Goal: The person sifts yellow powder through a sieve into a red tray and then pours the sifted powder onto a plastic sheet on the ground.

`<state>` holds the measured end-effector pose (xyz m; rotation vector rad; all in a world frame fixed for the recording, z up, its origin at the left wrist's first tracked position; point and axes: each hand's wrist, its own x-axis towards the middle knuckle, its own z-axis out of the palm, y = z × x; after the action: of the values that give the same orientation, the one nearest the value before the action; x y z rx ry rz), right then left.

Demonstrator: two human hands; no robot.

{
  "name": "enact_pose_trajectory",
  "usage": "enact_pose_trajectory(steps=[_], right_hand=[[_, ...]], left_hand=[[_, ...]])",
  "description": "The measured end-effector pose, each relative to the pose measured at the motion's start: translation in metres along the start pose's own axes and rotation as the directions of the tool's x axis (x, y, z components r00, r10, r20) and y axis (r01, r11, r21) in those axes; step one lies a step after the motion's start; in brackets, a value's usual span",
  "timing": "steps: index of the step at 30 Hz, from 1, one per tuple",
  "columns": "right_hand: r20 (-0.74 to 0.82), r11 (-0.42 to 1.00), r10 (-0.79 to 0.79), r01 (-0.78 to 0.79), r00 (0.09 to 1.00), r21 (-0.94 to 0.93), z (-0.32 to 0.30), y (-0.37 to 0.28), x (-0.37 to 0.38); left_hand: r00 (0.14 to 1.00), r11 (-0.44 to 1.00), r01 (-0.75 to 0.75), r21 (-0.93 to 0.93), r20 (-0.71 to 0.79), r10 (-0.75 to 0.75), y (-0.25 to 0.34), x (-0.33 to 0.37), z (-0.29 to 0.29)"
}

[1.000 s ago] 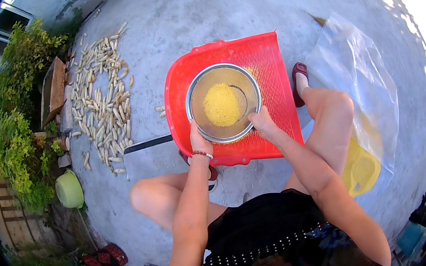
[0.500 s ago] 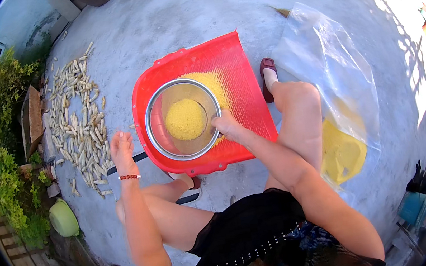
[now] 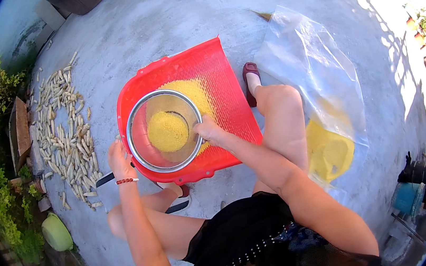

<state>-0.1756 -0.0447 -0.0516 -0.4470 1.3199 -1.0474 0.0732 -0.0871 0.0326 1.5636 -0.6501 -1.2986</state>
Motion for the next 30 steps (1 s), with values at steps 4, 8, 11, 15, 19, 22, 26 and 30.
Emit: enact_pose_trajectory(steps=[4, 8, 11, 15, 19, 22, 26, 30], right_hand=[[-0.057, 0.995, -0.020, 0.026, 0.998, 0.100, 0.000, -0.004, -0.001], [0.063, 0.998, 0.016, -0.012, 0.998, -0.066, -0.005, -0.001, 0.002], [-0.062, 0.975, -0.006, 0.020, 0.998, 0.220, -0.003, 0.001, 0.008], [0.012, 0.997, -0.002, 0.003, 1.000, -0.079, -0.008, 0.005, 0.008], [-0.060, 0.994, 0.001, 0.005, 0.998, 0.109, 0.002, -0.006, -0.003], [-0.021, 0.999, 0.002, -0.003, 1.000, -0.033, 0.002, -0.011, -0.008], [-0.047, 0.997, -0.018, 0.021, 0.999, 0.072, 0.001, -0.006, 0.009], [0.016, 0.996, 0.015, -0.014, 1.000, -0.089, 0.007, -0.011, -0.004]], left_hand=[[1.000, 1.000, 0.001, -0.022, 0.006, -0.001, 0.002, -0.001, -0.003], [0.999, 0.999, -0.024, -0.028, -0.028, 0.023, 0.003, -0.004, -0.001], [0.998, 0.998, -0.007, -0.068, -0.056, 0.003, 0.007, -0.007, 0.001], [0.999, 0.999, -0.010, -0.050, 0.052, 0.013, 0.013, -0.013, 0.006], [0.999, 0.982, -0.045, -0.182, -0.004, 0.045, 0.019, -0.021, 0.009], [0.996, 0.982, -0.089, -0.166, -0.041, 0.083, 0.016, -0.014, 0.009], [0.986, 0.965, -0.160, -0.208, -0.073, 0.147, 0.011, 0.000, 0.009], [0.984, 0.951, -0.179, -0.252, -0.025, 0.179, 0.017, -0.003, 0.010]])
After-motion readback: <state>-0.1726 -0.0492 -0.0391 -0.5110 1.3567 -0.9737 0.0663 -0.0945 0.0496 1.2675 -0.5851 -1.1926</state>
